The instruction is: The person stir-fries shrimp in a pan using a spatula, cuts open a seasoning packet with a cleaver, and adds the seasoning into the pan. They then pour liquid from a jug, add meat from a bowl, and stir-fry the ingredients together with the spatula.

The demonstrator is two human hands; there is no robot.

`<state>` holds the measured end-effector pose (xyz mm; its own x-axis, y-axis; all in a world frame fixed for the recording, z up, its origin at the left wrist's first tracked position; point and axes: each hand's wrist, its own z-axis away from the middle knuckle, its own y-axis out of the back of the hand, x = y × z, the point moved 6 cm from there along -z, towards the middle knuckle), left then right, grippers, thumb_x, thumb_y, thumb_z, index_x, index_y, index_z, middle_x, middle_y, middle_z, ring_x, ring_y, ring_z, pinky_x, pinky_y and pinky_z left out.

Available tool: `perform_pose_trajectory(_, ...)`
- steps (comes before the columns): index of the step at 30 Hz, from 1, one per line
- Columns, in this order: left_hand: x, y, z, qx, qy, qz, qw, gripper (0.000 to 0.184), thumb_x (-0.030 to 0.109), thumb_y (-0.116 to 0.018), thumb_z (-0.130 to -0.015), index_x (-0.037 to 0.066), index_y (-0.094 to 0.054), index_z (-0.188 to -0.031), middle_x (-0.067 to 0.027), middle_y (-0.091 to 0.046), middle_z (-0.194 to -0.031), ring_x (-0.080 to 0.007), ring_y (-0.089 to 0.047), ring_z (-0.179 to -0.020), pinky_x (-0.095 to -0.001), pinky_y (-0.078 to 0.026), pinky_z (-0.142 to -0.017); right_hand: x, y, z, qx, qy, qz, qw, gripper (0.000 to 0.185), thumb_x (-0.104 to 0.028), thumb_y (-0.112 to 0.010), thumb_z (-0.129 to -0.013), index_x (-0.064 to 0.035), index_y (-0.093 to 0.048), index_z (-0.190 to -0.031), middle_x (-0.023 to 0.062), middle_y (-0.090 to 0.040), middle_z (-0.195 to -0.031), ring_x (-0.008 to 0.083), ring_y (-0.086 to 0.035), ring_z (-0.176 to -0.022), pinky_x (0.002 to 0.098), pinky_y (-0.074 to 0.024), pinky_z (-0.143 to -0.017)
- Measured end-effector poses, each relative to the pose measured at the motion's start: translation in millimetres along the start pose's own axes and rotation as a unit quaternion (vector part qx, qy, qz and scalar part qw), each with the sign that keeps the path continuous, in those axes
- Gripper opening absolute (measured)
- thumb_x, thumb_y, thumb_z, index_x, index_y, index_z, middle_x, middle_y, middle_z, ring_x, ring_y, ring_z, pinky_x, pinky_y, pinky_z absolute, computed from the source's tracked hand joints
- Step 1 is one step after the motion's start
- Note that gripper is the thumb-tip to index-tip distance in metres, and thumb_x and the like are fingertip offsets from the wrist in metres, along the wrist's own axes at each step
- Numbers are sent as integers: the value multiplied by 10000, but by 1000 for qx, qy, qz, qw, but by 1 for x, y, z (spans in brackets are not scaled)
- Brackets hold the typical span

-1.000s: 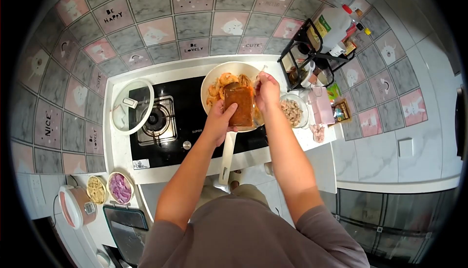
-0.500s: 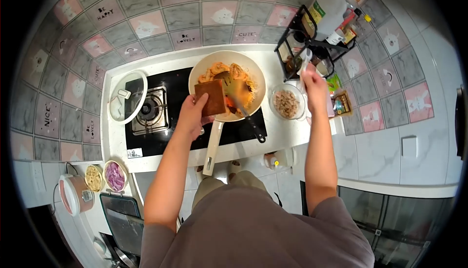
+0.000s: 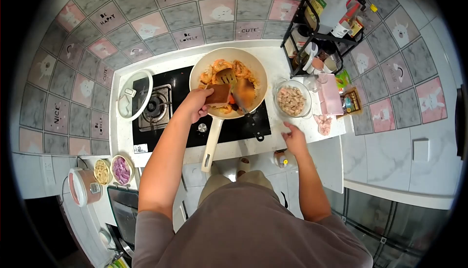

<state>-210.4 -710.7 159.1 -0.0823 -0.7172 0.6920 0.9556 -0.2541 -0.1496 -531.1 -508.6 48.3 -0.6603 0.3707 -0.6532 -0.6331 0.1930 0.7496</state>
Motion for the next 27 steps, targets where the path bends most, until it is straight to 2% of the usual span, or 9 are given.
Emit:
perform_pose_trajectory(3, 3, -7, -1, -2, 24, 26, 999, 165, 210, -521, -993, 48, -518, -1025, -13, -546, -753, -46, -324, -441, -189, -236, -349, -161, 67, -8, 6, 159, -138, 978, 442, -20, -689, -827, -130, -623, -1250, 91, -640, -1203, 223, -682, -906, 320, -543, -771)
perform_pose_trajectory(5, 6, -15, -4, -31, 45, 37, 998, 162, 208, -501, -997, 51, -514, -1037, -11, -551, -786, -47, -319, -454, -183, -248, -356, -240, 73, -15, 68, 384, -53, 919, 455, -42, -729, -792, -168, -646, -1221, 65, -652, -1147, 247, -675, -886, 318, -549, -747)
perform_pose_trajectory(10, 29, -29, 23, -93, 48, 7, 995, 140, 215, -481, -998, 86, -520, -1036, -4, -548, -782, -45, -341, -481, -156, -271, -383, -285, 29, -56, -9, 459, -28, 888, 338, -100, -740, -773, -174, -701, -1101, 36, -678, -1048, 264, -658, -906, 374, -540, -765)
perform_pose_trajectory(15, 42, -15, 35, -41, -1, -85, 996, 395, 425, -525, -997, 145, -545, -1276, -56, -619, -889, -95, -458, -499, -236, -411, -473, -286, 27, -101, -10, 391, -118, 913, 236, -111, -739, -793, -99, -717, -1027, 91, -703, -906, 270, -670, -818, 348, -535, -725)
perform_pose_trajectory(17, 52, -9, 13, -19, -209, -235, 949, 395, 410, -547, -994, 133, -559, -1275, -52, -629, -938, -103, -516, -541, -249, -432, -502, -279, 23, -123, -42, 278, -145, 948, 217, -161, -735, -823, -58, -714, -1012, 129, -710, -850, 272, -679, -752, 342, -535, -688)
perform_pose_trajectory(18, 63, -10, 19, 48, -347, -287, 891, 345, 363, -634, -945, 69, -613, -1124, -90, -667, -866, -178, -613, -625, -300, -484, -550, -279, 22, -130, -44, 259, -133, 956, 256, -231, -728, -846, -39, -714, -1015, 153, -710, -813, 271, -681, -693, 343, -537, -663)
perform_pose_trajectory(19, 63, -9, 15, 49, -350, -286, 891, 345, 363, -634, -945, 69, -613, -1124, -90, -667, -866, -178, -613, -625, -300, -484, -550, -280, 20, -131, -43, 262, -132, 955, 256, -231, -728, -846, -39, -714, -1015, 153, -710, -813, 271, -681, -693, 343, -537, -663)
perform_pose_trajectory(22, 77, -12, 23, 181, -449, -404, 776, 270, 263, -647, -913, -2, -620, -948, -207, -655, -770, -384, -644, -760, -430, -508, -616, -289, 20, -132, -45, 295, -130, 946, 276, -255, -723, -843, -42, -721, -1018, 157, -710, -812, 289, -680, -695, 353, -537, -666)
perform_pose_trajectory(27, 71, -21, 12, 254, -447, -454, 728, 283, 271, -628, -927, -11, -605, -917, -197, -666, -737, -393, -653, -709, -446, -514, -624, -297, 23, -123, 36, 294, -42, 954, 264, -259, -695, -865, -48, -734, -1019, 164, -706, -785, 300, -681, -673, 347, -534, -635)
